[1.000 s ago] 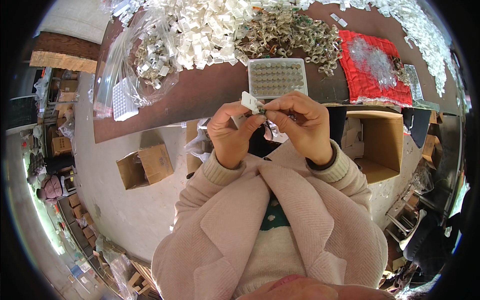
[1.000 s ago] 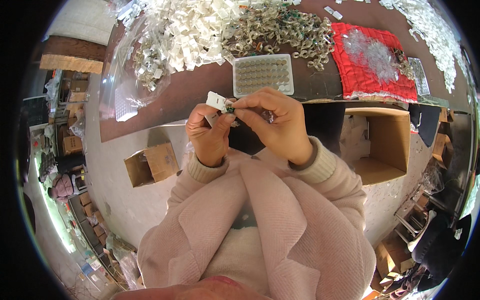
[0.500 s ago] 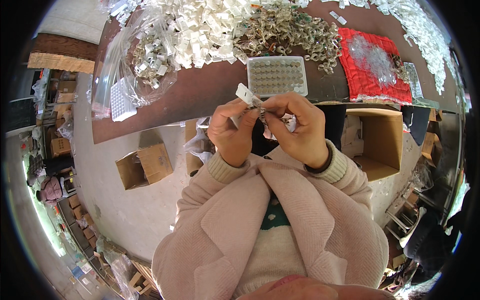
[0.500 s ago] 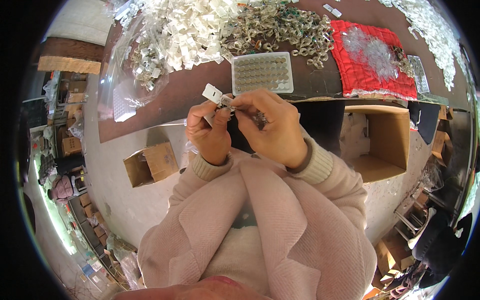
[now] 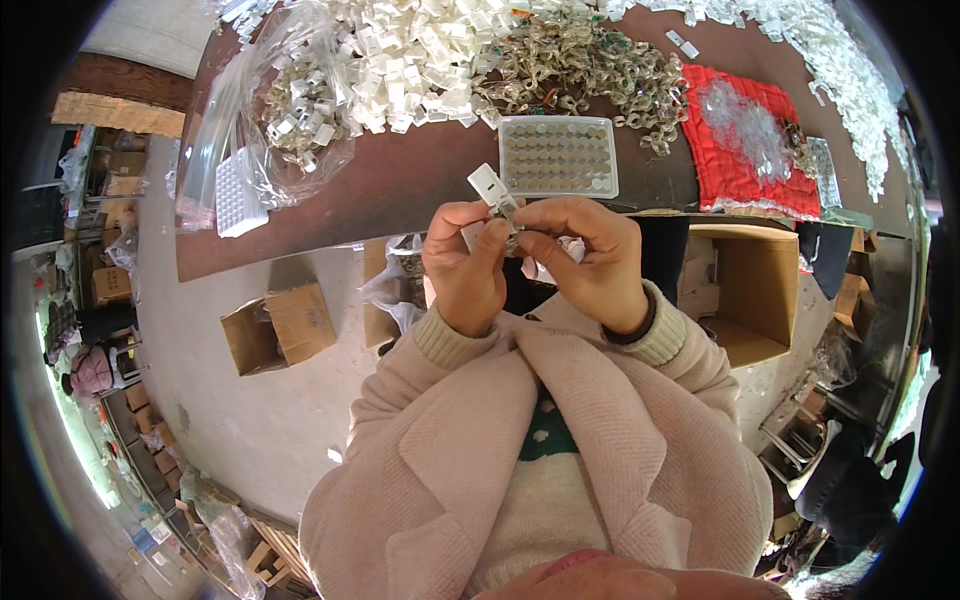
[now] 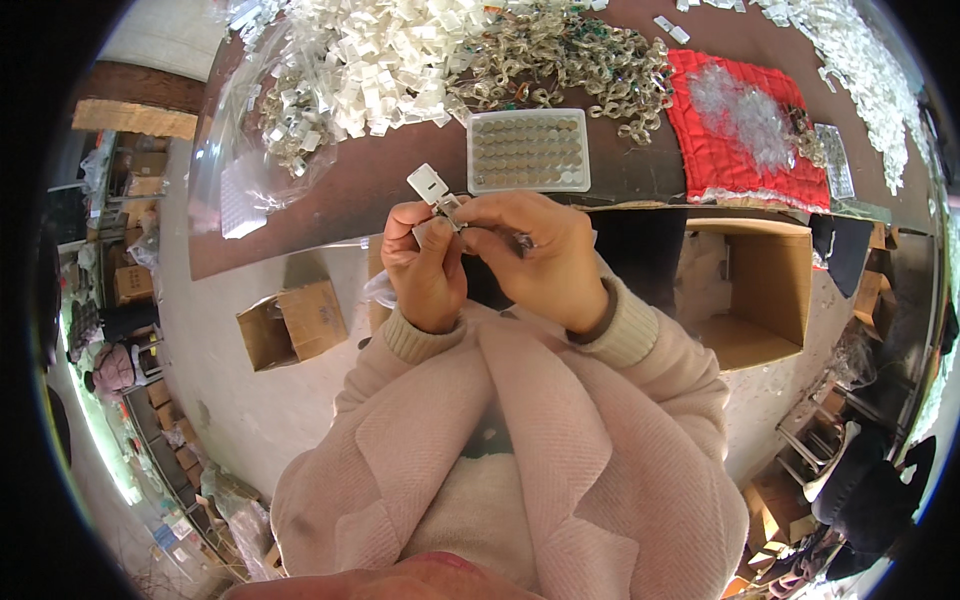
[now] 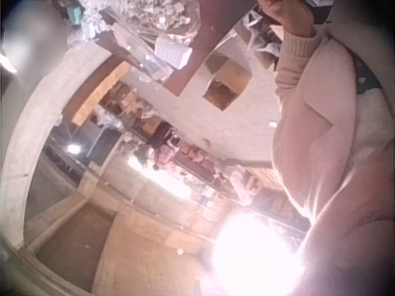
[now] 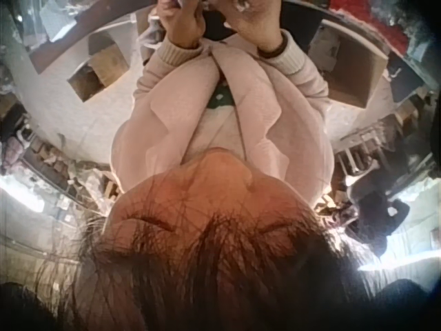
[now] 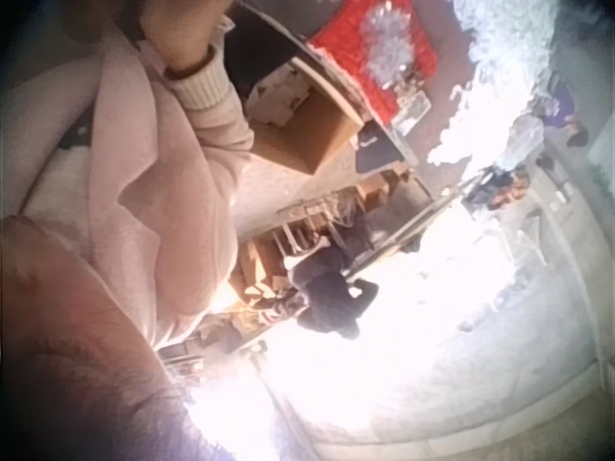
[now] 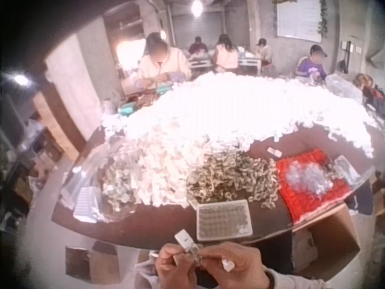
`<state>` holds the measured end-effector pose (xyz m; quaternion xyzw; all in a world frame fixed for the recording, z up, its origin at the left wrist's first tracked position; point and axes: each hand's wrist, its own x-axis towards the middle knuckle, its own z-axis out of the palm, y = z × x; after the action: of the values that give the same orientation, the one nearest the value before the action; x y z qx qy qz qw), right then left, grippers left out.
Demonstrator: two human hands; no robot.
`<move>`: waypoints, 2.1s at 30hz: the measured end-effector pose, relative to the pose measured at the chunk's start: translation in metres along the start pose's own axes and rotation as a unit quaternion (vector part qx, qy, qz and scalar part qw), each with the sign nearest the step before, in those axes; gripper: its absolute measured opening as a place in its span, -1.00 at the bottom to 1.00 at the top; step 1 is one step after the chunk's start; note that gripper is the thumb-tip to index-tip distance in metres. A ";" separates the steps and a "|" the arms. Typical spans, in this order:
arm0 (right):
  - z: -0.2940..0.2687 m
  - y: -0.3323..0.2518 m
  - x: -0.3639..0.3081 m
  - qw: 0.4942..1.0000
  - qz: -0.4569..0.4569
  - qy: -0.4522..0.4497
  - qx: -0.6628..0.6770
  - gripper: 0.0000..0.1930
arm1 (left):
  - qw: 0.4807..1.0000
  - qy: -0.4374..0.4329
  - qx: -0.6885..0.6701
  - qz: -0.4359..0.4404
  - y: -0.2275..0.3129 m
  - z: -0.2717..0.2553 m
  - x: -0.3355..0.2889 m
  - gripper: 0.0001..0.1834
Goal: The person repeatedly picks small white plastic housings and green circuit boards from a table, inserts the boards into the housings, and places the assembled units into a white tray. The person also uses a small flashlight to illuminate the components during insertion.
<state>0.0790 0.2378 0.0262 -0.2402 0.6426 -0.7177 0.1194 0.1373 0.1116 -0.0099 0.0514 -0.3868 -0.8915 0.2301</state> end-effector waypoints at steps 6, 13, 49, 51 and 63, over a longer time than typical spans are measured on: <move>-0.016 0.007 0.001 0.979 -0.083 -0.024 -0.187 -0.77 | 0.995 0.046 0.035 -0.086 0.000 -0.013 0.005 -0.83; -0.068 0.034 0.025 0.913 -0.114 0.122 -0.373 -0.82 | 0.989 0.041 0.033 -0.137 0.001 -0.030 0.006 -0.82; -0.028 0.004 0.013 0.897 -0.283 0.010 -0.340 -0.67 | 0.974 -0.020 -0.070 -0.215 -0.004 -0.008 0.004 -0.82; -0.028 0.008 0.012 0.897 -0.284 0.010 -0.338 -0.66 | 0.973 -0.020 -0.071 -0.219 -0.007 -0.012 0.004 -0.83; -0.038 0.026 0.002 0.905 -0.225 0.003 -0.360 -0.58 | 0.972 0.060 -0.025 -0.227 -0.018 -0.015 0.000 -0.82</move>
<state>0.0548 0.2661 -0.0016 -0.4030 0.7864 -0.4462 -0.1419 0.1345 0.1121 -0.0333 0.1859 -0.3284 -0.9250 0.0454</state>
